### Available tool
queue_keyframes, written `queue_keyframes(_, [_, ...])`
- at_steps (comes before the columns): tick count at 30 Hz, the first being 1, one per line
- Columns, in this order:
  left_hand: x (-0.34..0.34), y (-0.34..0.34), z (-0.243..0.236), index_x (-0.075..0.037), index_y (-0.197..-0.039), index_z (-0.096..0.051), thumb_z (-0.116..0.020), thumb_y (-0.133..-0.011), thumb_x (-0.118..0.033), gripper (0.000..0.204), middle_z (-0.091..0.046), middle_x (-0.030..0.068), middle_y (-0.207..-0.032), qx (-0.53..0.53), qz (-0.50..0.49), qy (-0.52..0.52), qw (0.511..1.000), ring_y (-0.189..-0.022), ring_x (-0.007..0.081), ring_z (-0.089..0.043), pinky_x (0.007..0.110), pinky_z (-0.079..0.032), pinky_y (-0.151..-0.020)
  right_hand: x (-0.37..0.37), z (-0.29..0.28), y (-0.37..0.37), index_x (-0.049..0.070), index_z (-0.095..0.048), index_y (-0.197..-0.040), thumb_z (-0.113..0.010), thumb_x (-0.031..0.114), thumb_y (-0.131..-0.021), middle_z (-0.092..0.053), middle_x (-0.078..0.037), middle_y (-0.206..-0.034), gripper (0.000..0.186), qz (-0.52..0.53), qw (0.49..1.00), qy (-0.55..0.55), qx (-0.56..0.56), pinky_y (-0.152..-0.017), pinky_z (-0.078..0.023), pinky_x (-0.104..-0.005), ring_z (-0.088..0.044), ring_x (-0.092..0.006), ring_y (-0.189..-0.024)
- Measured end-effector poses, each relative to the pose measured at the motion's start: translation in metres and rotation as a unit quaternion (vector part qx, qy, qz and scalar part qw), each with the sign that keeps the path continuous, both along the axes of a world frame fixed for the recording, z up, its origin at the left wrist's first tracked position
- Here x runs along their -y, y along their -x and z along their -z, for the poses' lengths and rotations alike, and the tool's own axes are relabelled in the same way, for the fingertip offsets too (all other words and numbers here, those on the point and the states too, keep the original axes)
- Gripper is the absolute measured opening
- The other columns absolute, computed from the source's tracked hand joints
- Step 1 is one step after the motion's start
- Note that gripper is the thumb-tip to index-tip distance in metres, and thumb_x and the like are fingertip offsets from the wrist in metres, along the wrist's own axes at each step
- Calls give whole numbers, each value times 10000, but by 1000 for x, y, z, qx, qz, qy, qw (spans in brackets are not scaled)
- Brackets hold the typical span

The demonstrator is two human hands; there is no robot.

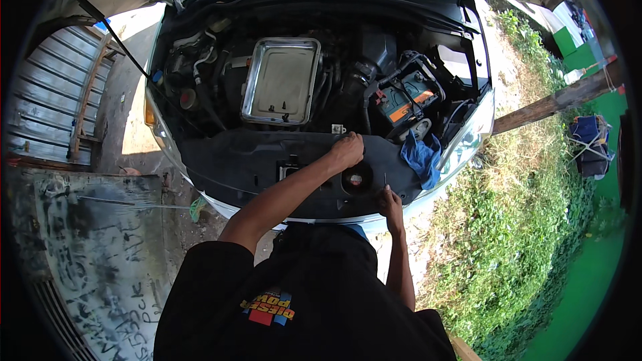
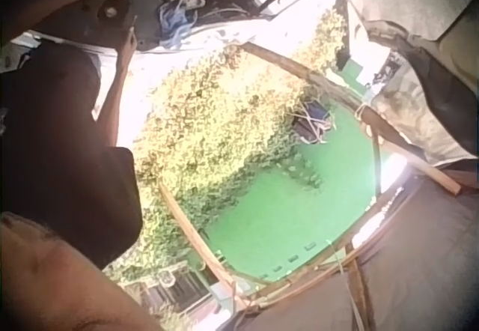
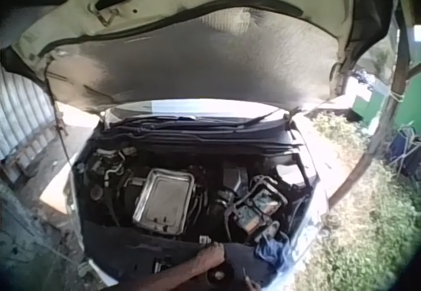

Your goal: Removing and re-installing a plastic fastener on the front panel of a car engine bay.

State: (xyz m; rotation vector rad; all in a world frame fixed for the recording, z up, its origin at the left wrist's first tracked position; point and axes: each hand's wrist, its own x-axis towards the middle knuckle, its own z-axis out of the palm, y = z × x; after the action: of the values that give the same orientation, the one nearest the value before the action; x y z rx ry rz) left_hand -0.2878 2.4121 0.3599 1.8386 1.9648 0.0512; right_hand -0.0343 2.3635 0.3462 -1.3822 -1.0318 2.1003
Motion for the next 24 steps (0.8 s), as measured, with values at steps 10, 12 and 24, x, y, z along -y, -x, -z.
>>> queue_keyframes(10, [18, -7, -22, 12, -1168, -481, -638, -896, -240, 403, -600, 241, -1095, -1, 31, -62, 998, -893, 405, -697, 487, -577, -800, -9, 11, -1, 87, -665, -835, -530, 481, -1037, -348, 110, -582, 462, 13, 1000, -16, 12, -436, -167, -209, -285, 1, -464])
queue_keyframes(12, [23, -6, -22, -7, -1165, -464, -629, -923, -216, 360, -583, 228, -1086, -11, 30, -126, 992, -867, 392, -694, 487, -577, -763, -9, 14, 0, 81, -669, -840, -536, 486, -1033, -345, 112, -581, 467, 17, 1000, -22, 0, -434, -163, -210, -280, 1, -460])
queue_keyframes(24, [18, -4, -17, 14, -1083, -529, -683, -901, -141, 284, -623, 203, -1039, 31, 34, -141, 989, -891, 376, -701, 466, -587, -755, -13, 24, -2, 69, -674, -839, -537, 479, -1037, -337, 108, -578, 475, 31, 998, -61, 0, -432, -178, -215, -288, -6, -460])
